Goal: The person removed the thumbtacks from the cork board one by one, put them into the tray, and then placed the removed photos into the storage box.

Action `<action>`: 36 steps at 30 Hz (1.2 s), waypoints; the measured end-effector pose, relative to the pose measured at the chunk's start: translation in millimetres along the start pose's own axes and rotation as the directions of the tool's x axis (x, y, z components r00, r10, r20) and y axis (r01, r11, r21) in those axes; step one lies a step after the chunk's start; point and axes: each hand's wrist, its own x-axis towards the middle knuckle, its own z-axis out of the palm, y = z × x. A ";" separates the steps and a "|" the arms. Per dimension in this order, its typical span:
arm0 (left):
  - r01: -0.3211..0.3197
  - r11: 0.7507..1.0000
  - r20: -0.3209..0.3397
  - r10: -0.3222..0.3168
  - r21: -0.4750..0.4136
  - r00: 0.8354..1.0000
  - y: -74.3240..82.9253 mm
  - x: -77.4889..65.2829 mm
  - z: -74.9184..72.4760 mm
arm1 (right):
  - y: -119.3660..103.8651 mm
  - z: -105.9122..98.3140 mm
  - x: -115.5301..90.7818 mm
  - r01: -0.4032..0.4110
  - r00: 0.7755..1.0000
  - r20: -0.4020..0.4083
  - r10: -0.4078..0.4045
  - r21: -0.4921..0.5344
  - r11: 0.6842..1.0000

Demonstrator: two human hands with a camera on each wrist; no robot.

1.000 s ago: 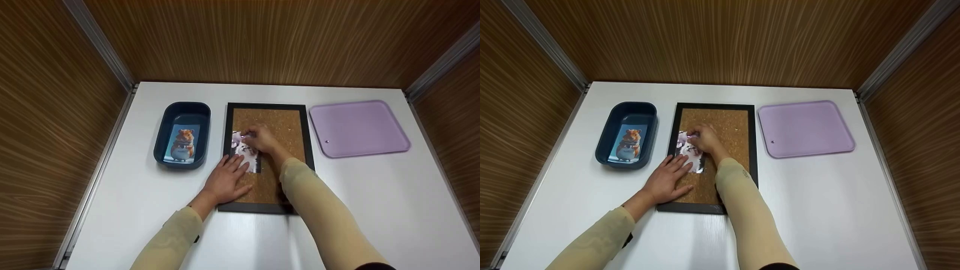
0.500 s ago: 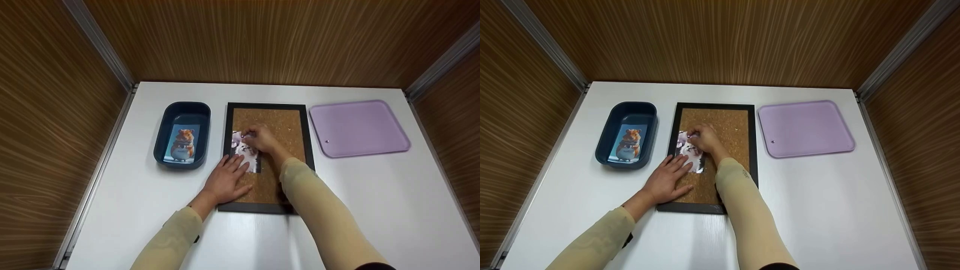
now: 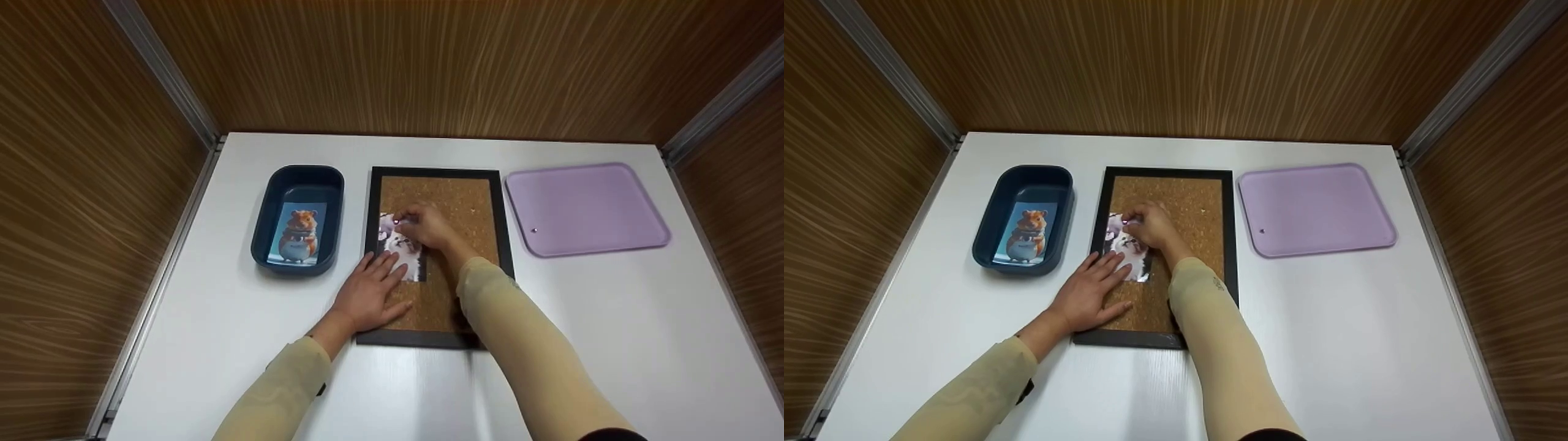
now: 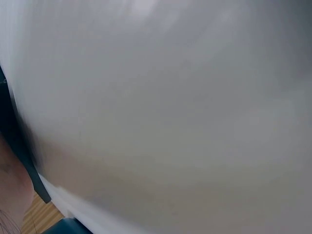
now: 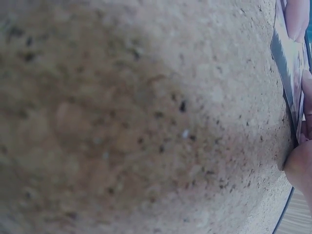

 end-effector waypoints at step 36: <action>0.002 1.000 -0.016 -0.003 -0.023 1.000 -0.1 -0.4 -0.3 | -0.4 1.7 1.7 -0.080 0.997 0.016 0.078 0.105 0.991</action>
